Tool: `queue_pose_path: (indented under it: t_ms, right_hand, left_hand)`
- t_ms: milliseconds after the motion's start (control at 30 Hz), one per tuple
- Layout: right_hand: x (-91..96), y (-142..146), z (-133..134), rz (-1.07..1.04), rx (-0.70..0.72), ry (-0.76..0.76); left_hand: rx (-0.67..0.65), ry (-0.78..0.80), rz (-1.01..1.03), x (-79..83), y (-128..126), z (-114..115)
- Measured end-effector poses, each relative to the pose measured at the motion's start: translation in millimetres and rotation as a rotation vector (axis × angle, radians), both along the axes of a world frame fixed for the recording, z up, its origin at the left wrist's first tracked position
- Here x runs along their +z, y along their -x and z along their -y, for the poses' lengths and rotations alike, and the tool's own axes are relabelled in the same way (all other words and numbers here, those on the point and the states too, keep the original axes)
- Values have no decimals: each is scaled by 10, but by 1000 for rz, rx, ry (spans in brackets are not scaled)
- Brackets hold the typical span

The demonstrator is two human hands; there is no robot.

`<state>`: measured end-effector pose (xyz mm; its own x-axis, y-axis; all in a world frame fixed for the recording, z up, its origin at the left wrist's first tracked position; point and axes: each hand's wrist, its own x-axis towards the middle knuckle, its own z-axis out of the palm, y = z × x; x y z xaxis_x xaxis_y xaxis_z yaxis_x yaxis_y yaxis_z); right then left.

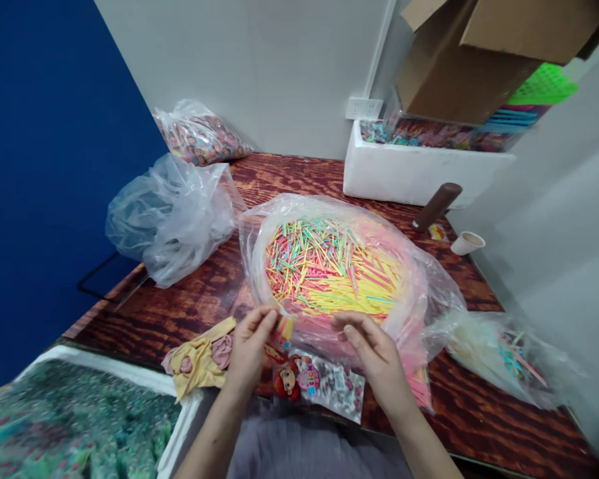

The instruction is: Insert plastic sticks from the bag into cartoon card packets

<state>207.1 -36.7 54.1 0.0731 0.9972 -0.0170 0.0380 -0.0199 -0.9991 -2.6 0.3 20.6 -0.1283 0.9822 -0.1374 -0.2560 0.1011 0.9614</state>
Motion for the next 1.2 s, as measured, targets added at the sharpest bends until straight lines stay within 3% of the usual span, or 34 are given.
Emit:
queue_pose_path:
  t_ms: [67,167,367,567,700,833,967,1067,1200]
  right_hand:
    - [-89,-32,14,-68,-32,53]
    - [-213,-29,30,-146,-59,110]
    - [-248,35,79,-194,-52,132]
    - [-281,-95,172,-148,-84,150]
    - [-317,-165,192,-173,-105,140]
    - [-212,-297,76,-114,-119,56]
    - [-150,-622,-250,168,-216,-116]
    - [-205,-903,-551,601,-230,-208]
    - [-270,-1086,-802,1196,-21,-168]
  left_hand:
    - [78,-12,0,13,195,-115]
    - [102,-81,-195,-37,341,-333]
    - [142,-126,-564,-464,202,-689]
    - [231,-112,-787,-757,339,-642]
    - [260,-125,-841,-793,379,-619]
    - [302,-169,-886,-773,325,-715]
    - [283,-184,-990,-762,299,-838]
    - [260,-203,-1043,-723,325,-859]
    - [281,-290,-1145,-561,336,-676]
